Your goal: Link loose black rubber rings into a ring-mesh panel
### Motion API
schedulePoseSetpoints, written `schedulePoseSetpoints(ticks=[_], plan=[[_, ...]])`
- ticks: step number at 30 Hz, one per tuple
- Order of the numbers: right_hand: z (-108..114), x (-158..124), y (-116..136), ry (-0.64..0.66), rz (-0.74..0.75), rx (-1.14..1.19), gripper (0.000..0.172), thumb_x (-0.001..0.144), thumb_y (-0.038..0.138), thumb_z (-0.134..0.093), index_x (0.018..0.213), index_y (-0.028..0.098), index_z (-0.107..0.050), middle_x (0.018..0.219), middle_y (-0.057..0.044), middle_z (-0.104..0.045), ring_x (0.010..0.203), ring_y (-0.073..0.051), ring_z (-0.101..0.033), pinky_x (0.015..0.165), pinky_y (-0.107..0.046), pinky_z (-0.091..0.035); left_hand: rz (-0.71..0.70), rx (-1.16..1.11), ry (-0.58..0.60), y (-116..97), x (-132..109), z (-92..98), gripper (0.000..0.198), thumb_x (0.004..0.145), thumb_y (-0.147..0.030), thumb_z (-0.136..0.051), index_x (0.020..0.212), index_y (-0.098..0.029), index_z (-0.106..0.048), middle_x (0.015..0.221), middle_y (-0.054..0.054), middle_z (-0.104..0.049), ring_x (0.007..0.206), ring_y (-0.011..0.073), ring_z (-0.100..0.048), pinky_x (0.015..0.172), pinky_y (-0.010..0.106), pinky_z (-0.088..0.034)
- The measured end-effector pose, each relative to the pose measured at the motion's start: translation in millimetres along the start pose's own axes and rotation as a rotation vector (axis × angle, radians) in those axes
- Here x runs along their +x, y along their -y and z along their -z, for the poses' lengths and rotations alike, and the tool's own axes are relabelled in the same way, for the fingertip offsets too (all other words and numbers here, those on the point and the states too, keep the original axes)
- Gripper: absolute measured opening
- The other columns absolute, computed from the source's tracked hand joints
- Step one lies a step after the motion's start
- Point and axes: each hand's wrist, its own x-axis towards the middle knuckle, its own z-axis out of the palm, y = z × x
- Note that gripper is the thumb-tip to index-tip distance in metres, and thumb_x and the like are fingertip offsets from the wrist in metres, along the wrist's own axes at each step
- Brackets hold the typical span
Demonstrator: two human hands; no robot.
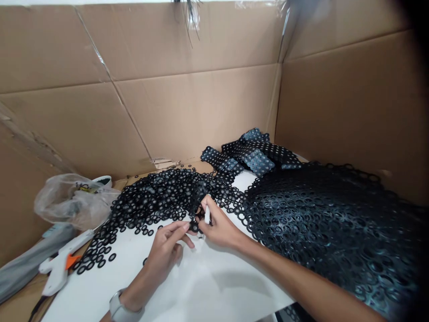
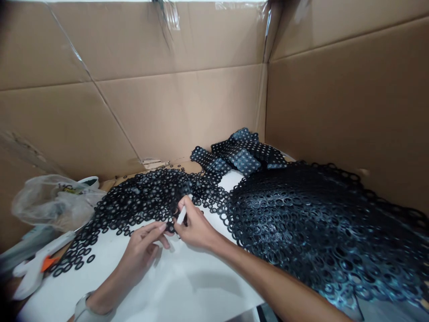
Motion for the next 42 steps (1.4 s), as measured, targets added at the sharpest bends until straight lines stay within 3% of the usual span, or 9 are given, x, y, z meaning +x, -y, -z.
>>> schedulePoseSetpoints(ticks=[6,9,13,21,28,32,37,40,42], plan=[[10.8,5.0,-6.8,-0.081,-0.013,0.009,0.023,0.09,0.022,-0.059,0.097,0.028,-0.039,0.09,0.003,-0.041,0.083,-0.019,-0.042,0.072,-0.029,-0.035,-0.085,-0.06,-0.278,-11.0,16.1,26.8,0.056,0.076,-0.063,-0.093,0.104,-0.017,-0.079,0.104,0.012,-0.082,0.062,0.0136,-0.069,0.035,0.015,-0.03],[18.4,7.3,-10.0,-0.113,-0.039,0.011,0.021,0.09,0.021,-0.057,0.098,0.028,-0.039,0.091,0.003,-0.039,0.082,-0.019,-0.04,0.072,-0.029,-0.035,-0.169,0.147,-0.381,-15.5,25.0,48.4,0.059,0.079,-0.063,-0.092,0.116,-0.017,-0.084,0.114,0.015,-0.083,0.062,0.0142,-0.071,0.037,0.016,-0.034],[19.1,8.6,-15.2,-0.106,-0.09,0.036,0.028,0.087,0.021,-0.06,0.104,0.029,-0.04,0.094,0.003,-0.045,0.08,-0.018,-0.042,0.069,-0.028,-0.037,-0.308,0.438,-0.339,-18.0,23.5,53.8,0.05,0.082,-0.058,-0.091,0.116,-0.021,-0.088,0.135,0.016,-0.079,0.064,0.0164,-0.076,0.036,0.019,-0.036],[11.0,6.2,-20.6,-0.079,-0.166,0.096,0.038,0.089,0.031,-0.075,0.106,0.03,-0.041,0.092,0.003,-0.05,0.078,-0.018,-0.049,0.064,-0.025,-0.042,-0.516,0.54,-0.193,-13.0,-1.6,13.7,0.023,0.094,-0.047,-0.084,0.104,-0.026,-0.088,0.112,0.007,-0.081,0.055,0.0127,-0.07,0.051,0.026,-0.054],[11.6,6.6,-20.9,-0.074,-0.178,0.147,0.039,0.089,0.033,-0.081,0.105,0.03,-0.045,0.089,0.003,-0.054,0.078,-0.019,-0.053,0.066,-0.028,-0.046,-0.593,0.594,-0.217,-6.8,-5.2,16.1,0.016,0.103,-0.037,-0.072,0.112,-0.026,-0.08,0.116,0.005,-0.074,0.063,0.0128,-0.074,0.05,0.024,-0.052],[10.9,5.9,-15.3,-0.07,-0.137,0.165,0.036,0.091,0.033,-0.079,0.104,0.029,-0.045,0.093,0.002,-0.055,0.083,-0.02,-0.054,0.069,-0.029,-0.046,-0.574,0.663,-0.097,-7.9,-4.1,17.7,0.023,0.104,-0.04,-0.07,0.117,-0.029,-0.085,0.118,0.007,-0.079,0.066,0.0144,-0.076,0.049,0.024,-0.05],[8.3,3.1,-5.2,-0.019,-0.084,0.233,0.036,0.093,0.032,-0.078,0.101,0.028,-0.042,0.096,0.003,-0.055,0.088,-0.019,-0.055,0.076,-0.029,-0.046,-0.492,0.643,-0.138,-2.2,0.1,12.6,0.031,0.086,-0.05,-0.09,0.103,-0.024,-0.089,0.114,0.01,-0.083,0.063,0.0165,-0.074,0.05,0.025,-0.051],[9.2,1.8,-1.5,-0.004,-0.054,0.195,0.037,0.095,0.032,-0.078,0.1,0.028,-0.041,0.096,0.003,-0.056,0.089,-0.019,-0.057,0.078,-0.029,-0.045,-0.325,0.502,-0.078,-2.2,-0.3,10.6,0.043,0.086,-0.058,-0.089,0.106,-0.02,-0.088,0.117,0.014,-0.083,0.06,0.017,-0.074,0.05,0.027,-0.054],[10.8,1.6,1.0,-0.003,-0.046,0.146,0.037,0.096,0.033,-0.078,0.1,0.028,-0.041,0.098,0.002,-0.06,0.089,-0.019,-0.059,0.077,-0.029,-0.046,-0.159,0.388,0.001,-4.5,-1.0,11.9,0.055,0.089,-0.064,-0.085,0.117,-0.017,-0.085,0.102,0.015,-0.084,0.048,0.0134,-0.064,0.041,0.024,-0.044]])
